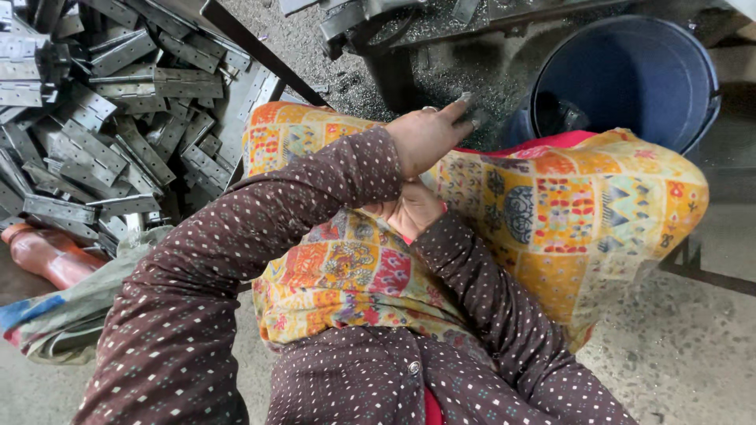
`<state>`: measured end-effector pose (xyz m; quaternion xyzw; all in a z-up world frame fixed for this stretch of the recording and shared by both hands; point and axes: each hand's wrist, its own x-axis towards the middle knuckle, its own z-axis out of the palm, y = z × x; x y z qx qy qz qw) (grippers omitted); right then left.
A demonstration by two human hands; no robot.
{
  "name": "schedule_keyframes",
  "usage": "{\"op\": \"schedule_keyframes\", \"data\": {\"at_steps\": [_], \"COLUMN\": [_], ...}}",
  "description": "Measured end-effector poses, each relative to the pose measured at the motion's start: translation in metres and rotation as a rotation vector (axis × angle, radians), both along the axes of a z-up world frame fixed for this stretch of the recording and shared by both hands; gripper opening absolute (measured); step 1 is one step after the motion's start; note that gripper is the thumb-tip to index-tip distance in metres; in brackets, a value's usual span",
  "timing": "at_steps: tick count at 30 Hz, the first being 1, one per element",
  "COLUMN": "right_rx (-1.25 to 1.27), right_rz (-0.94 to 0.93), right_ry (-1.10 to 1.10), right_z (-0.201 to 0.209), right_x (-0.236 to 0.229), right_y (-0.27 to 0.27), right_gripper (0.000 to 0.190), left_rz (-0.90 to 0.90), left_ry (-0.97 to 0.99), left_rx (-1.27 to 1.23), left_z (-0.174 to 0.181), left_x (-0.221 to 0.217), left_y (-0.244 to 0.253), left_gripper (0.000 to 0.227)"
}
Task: The person repeatedly picks up metal hinges from a bin, places them under a drill press, and operates the machine to drill holes. They then remove the processed hinges and return them to the bin, continuing the cycle.
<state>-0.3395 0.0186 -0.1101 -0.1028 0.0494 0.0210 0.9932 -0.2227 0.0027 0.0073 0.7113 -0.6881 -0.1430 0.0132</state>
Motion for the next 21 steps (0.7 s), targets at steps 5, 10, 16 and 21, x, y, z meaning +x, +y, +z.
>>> {"op": "schedule_keyframes", "data": {"at_steps": [5,10,16,21], "right_rx": [-0.005,0.002,-0.032,-0.058], "right_rz": [-0.051,0.048,0.103,0.032], "right_ry": [0.029,0.042,-0.014,-0.078], "right_z": [-0.002,0.000,0.003,0.011], "right_x": [0.006,0.011,0.019,0.012], "right_y": [0.003,0.002,0.004,0.007], "right_gripper": [0.021,0.021,0.028,0.027], "left_rz": [0.030,0.082,0.538,0.233], "left_ry": [0.036,0.272,1.006,-0.224], "left_rx": [0.060,-0.255,-0.297,-0.103], "left_z": [-0.013,-0.023,-0.009,0.009], "left_x": [0.007,0.029,0.029,0.048], "left_y": [0.007,0.011,0.011,0.013], "left_gripper": [0.068,0.070,0.065,0.065]}}
